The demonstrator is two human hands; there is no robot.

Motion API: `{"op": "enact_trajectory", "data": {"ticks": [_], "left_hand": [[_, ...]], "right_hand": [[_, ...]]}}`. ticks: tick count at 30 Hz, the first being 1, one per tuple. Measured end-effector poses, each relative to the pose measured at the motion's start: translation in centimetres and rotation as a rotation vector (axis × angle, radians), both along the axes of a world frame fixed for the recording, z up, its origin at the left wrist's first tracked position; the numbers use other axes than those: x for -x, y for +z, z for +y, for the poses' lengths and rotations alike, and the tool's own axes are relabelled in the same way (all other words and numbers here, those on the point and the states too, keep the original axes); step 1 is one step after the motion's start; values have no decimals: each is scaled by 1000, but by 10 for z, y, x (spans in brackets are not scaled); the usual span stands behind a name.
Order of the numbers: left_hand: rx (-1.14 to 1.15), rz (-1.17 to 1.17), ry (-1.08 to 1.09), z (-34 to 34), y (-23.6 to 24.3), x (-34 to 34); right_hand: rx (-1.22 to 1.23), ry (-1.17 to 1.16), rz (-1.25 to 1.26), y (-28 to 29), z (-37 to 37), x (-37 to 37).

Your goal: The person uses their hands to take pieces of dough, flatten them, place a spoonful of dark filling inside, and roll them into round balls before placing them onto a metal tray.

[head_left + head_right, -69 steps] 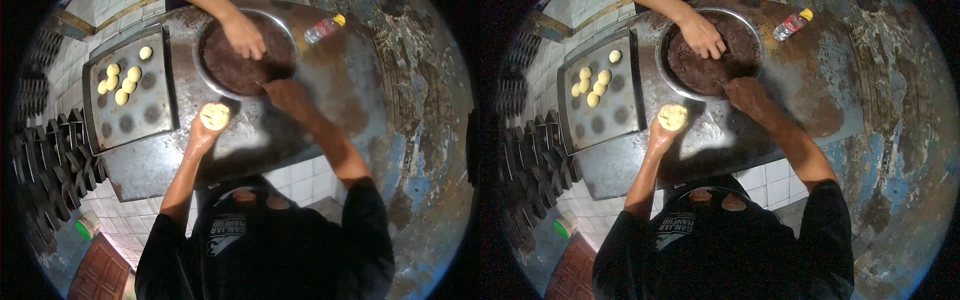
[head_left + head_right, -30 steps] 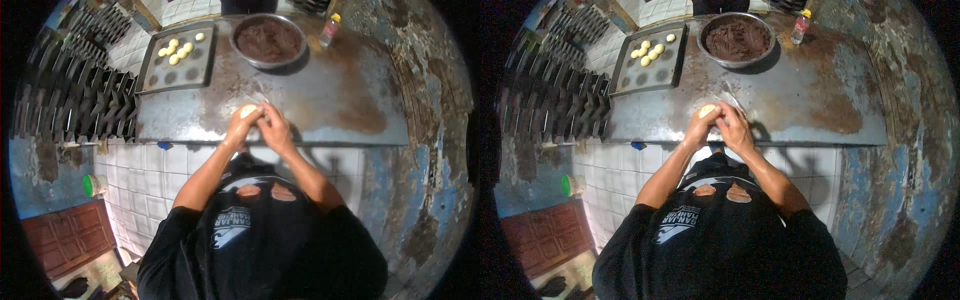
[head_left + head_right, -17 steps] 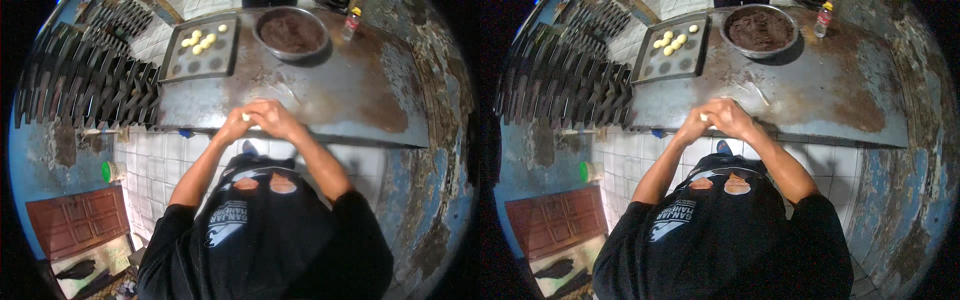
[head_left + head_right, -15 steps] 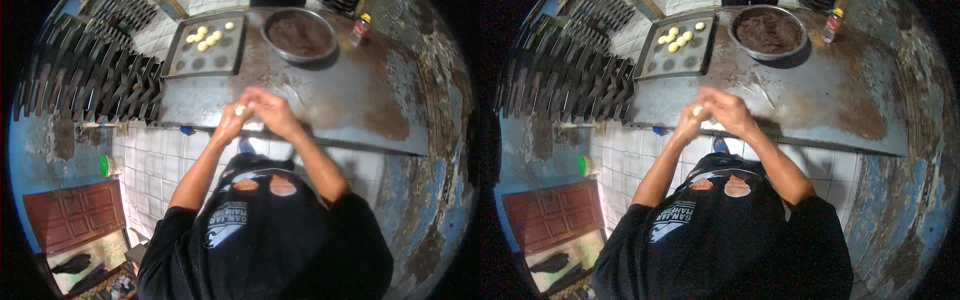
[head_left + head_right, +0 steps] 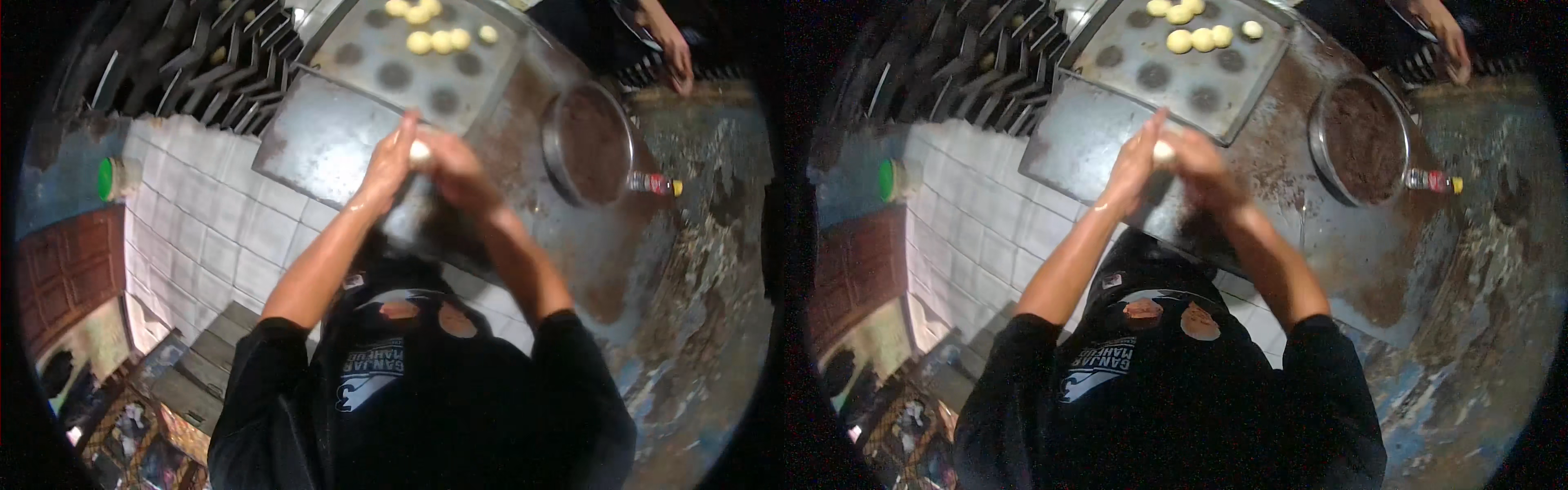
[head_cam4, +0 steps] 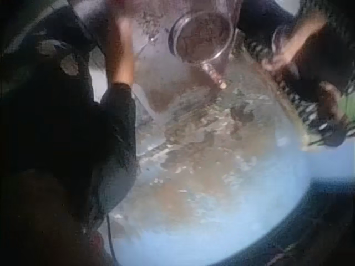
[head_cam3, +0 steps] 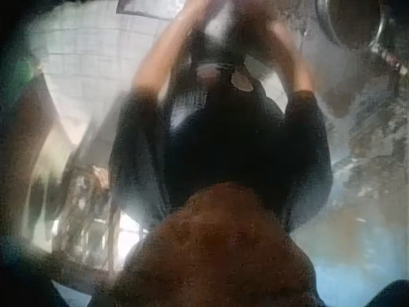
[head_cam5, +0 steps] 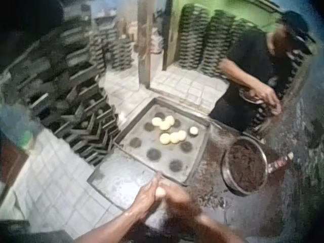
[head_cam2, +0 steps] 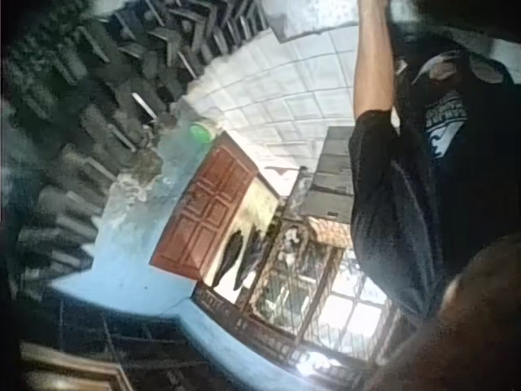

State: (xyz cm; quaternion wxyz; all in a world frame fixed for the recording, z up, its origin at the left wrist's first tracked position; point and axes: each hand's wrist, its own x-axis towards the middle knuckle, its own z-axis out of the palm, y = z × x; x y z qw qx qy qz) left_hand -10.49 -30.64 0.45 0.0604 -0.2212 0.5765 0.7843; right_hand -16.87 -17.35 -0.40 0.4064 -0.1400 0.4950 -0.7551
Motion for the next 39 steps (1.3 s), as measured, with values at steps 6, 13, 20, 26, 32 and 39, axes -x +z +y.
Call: {"op": "enact_trajectory", "data": {"ticks": [6, 13, 20, 26, 32, 39], "left_hand": [[215, 21, 224, -102, -63, 13], [392, -176, 358, -187, -76, -75], [194, -92, 490, -181, -94, -83], [524, -31, 125, -158, -48, -40], [30, 123, 420, -57, -42, 18], [-179, 7, 108, 89, 7, -25]], "right_hand": [[-880, -210, 1195, -116, -113, 151], [-888, 166, 1715, -173, -148, 186], [-803, 123, 905, -89, -148, 237], [-1230, -23, 1893, -101, -110, 251], [-945, -242, 1468, -18, -89, 105], [-770, -512, 1190, 62, 65, -80]]}}
